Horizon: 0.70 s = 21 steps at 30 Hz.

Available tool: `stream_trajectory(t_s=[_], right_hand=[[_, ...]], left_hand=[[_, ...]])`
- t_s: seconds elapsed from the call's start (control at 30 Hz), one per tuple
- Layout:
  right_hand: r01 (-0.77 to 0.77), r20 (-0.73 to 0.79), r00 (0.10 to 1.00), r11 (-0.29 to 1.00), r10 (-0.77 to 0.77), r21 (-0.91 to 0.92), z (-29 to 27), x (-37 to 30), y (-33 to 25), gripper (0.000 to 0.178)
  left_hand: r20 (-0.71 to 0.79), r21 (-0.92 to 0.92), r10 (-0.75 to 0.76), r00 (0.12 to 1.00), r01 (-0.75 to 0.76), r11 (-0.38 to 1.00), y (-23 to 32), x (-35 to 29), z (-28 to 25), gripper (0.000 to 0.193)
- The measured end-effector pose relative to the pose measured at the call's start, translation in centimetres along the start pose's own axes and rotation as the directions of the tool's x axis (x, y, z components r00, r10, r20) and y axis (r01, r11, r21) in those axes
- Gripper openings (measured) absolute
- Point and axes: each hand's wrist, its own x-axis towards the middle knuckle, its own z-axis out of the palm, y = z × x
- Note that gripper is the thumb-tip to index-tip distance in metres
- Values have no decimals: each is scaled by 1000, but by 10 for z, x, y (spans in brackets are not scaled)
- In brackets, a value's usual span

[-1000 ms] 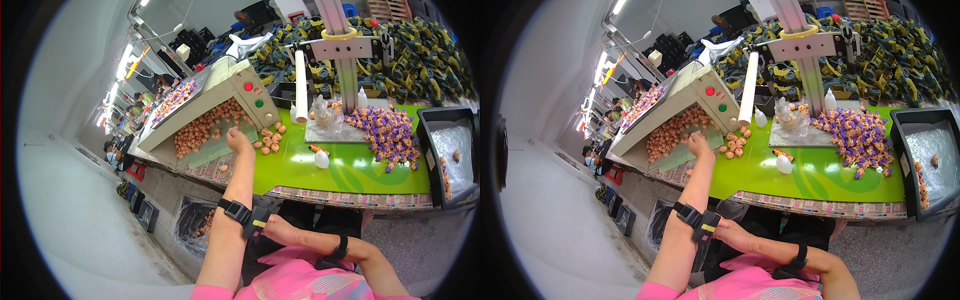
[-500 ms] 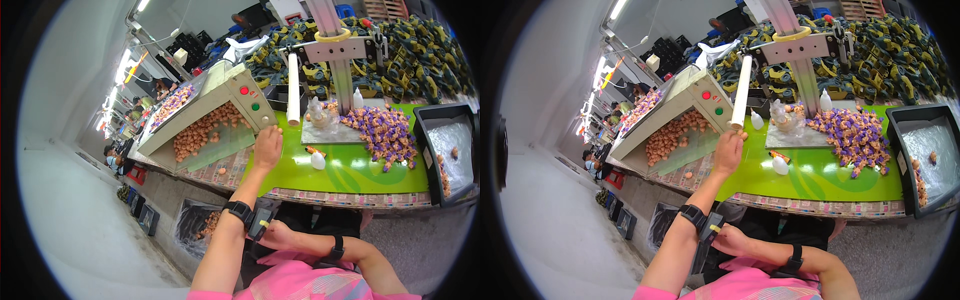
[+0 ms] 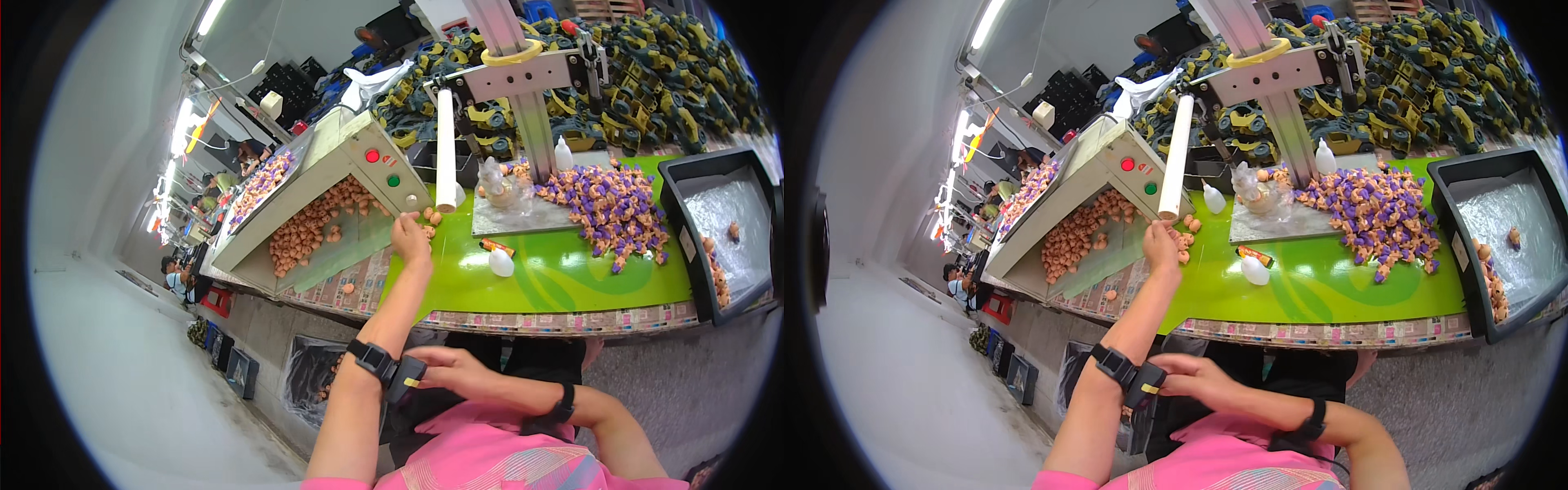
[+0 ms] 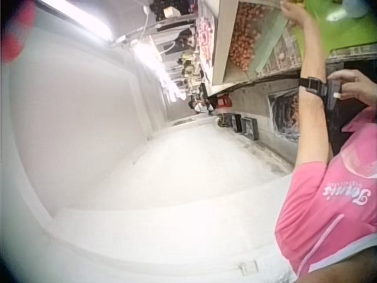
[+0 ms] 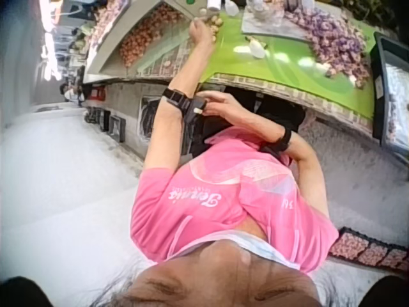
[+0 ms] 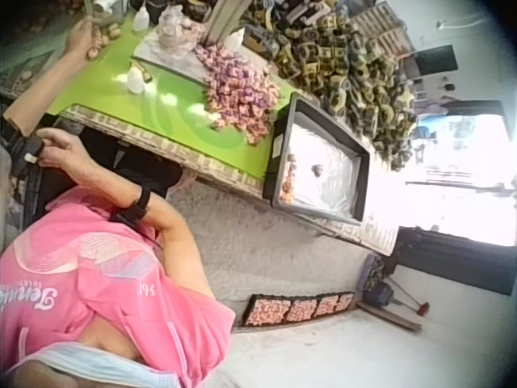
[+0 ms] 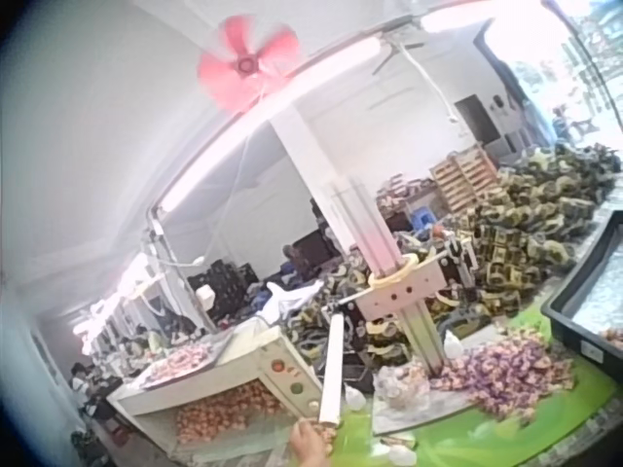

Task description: Apply glue to small plastic parts and assemble them into a finished toy component.

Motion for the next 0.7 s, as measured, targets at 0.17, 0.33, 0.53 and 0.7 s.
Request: stream_trajectory(t_s=[0.17, 0.33, 0.53, 0.7], right_hand=[[-30, -256, 964, 935, -65, -352, -66, -90, -33, 29], [-142, -721, 676, 933, -154, -332, -105, -221, -23, 19], [-648, -923, 291, 658, -251, -383, -120, -339, 135, 20], [-789, -898, 374, 588, 231, -178, -67, -346, 229, 44]], left_hand=[[398, 332, 513, 761, -640, 693, 26, -39, -49, 24], [790, 343, 305, 532, -795, 500, 38, -120, -147, 9], [95, 606, -807, 583, 609, 512, -81, -215, -302, 31], [173, 526, -955, 242, 797, 297, -79, -219, -276, 43]])
